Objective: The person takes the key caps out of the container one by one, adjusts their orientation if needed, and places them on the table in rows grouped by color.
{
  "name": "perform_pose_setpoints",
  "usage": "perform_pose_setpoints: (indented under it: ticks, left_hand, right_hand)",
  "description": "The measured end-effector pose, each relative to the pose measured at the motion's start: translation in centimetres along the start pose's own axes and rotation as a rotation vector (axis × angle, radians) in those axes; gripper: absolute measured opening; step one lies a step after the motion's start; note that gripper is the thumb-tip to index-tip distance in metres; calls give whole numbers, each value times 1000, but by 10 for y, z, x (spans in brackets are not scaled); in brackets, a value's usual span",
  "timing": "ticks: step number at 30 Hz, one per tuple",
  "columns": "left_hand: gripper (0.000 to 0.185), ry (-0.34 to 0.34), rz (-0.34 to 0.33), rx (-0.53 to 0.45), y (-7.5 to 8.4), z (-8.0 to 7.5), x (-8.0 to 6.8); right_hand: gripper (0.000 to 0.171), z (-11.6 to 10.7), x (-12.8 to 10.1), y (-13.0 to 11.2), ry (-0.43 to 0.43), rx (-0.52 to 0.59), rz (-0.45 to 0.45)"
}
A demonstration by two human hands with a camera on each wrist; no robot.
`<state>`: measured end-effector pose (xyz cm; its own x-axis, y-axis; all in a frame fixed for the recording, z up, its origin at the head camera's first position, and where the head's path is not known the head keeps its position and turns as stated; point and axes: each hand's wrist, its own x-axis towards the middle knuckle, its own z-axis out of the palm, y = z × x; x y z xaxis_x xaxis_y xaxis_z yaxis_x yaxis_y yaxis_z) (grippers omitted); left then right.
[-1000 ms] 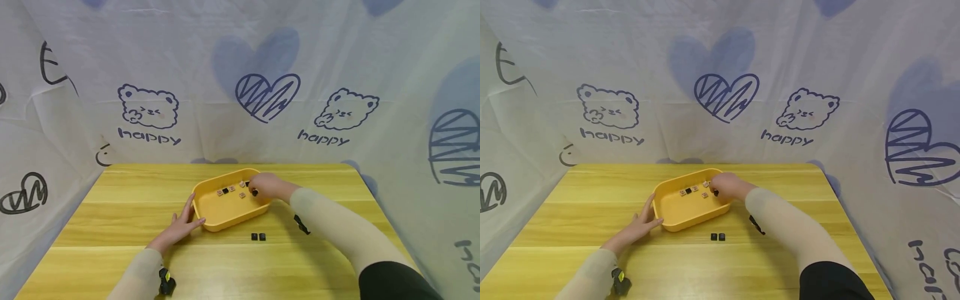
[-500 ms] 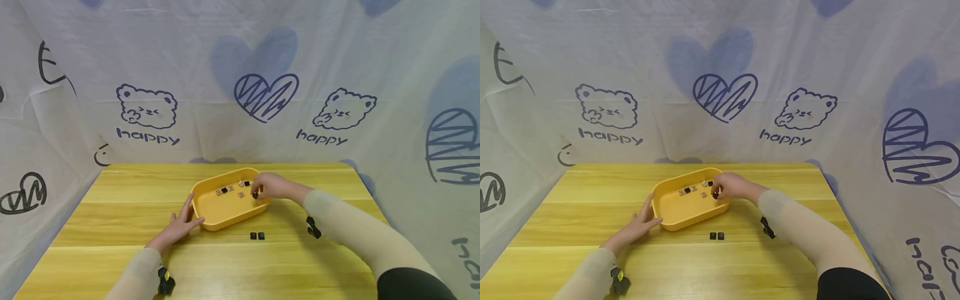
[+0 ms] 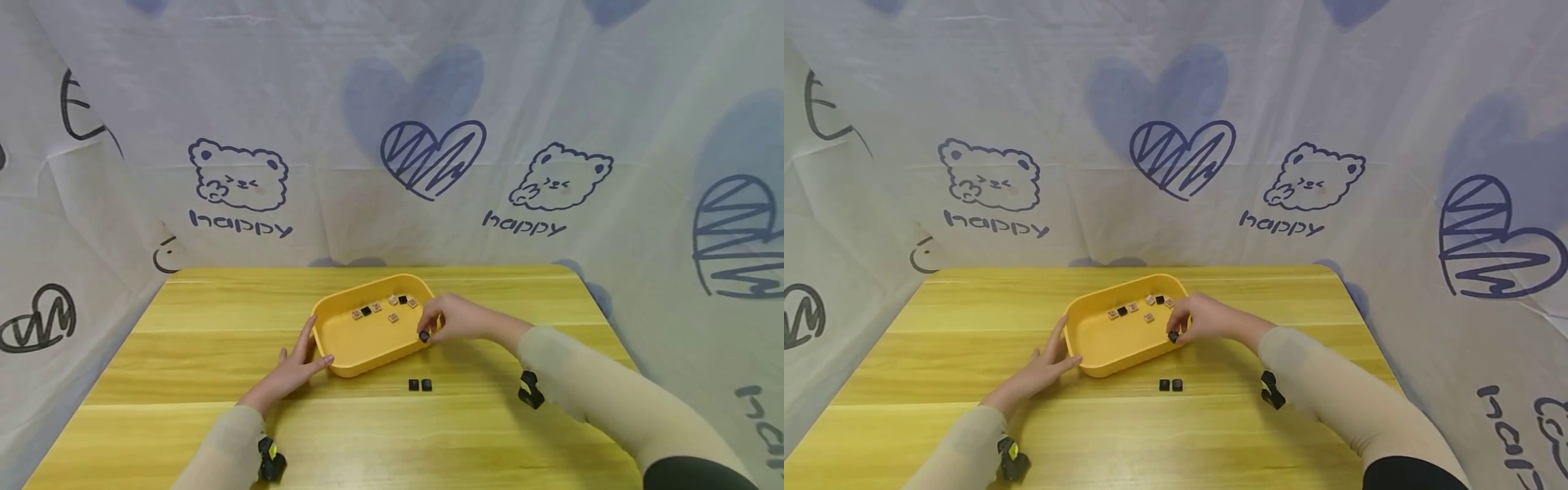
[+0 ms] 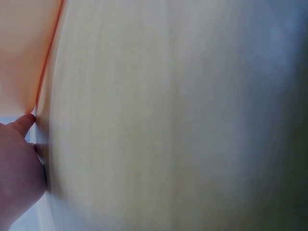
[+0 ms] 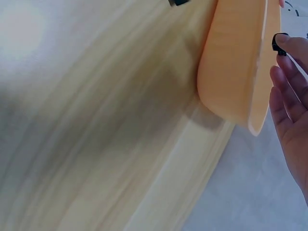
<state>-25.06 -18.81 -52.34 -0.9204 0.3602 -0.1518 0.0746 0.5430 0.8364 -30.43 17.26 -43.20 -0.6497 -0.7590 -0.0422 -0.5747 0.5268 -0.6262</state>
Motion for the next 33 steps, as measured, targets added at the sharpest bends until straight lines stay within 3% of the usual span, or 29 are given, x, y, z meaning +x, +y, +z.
perform_pose_setpoints:
  ticks: [6,20,28,33]
  left_hand:
    - [94,8,11,-3,-1,0,1]
    - [94,6,-1,2,-1,2,1]
    - [96,-3,-9,-1,1,0,0]
    - [95,-9,-10,-11,0,-1,0]
  right_hand:
    - [19,7,-16,7,45,22,-8]
    - [19,38,-46,12,178,172,125]
    - [15,55,-57,17,218,132,100]
    - [16,67,-62,18,212,163,144]
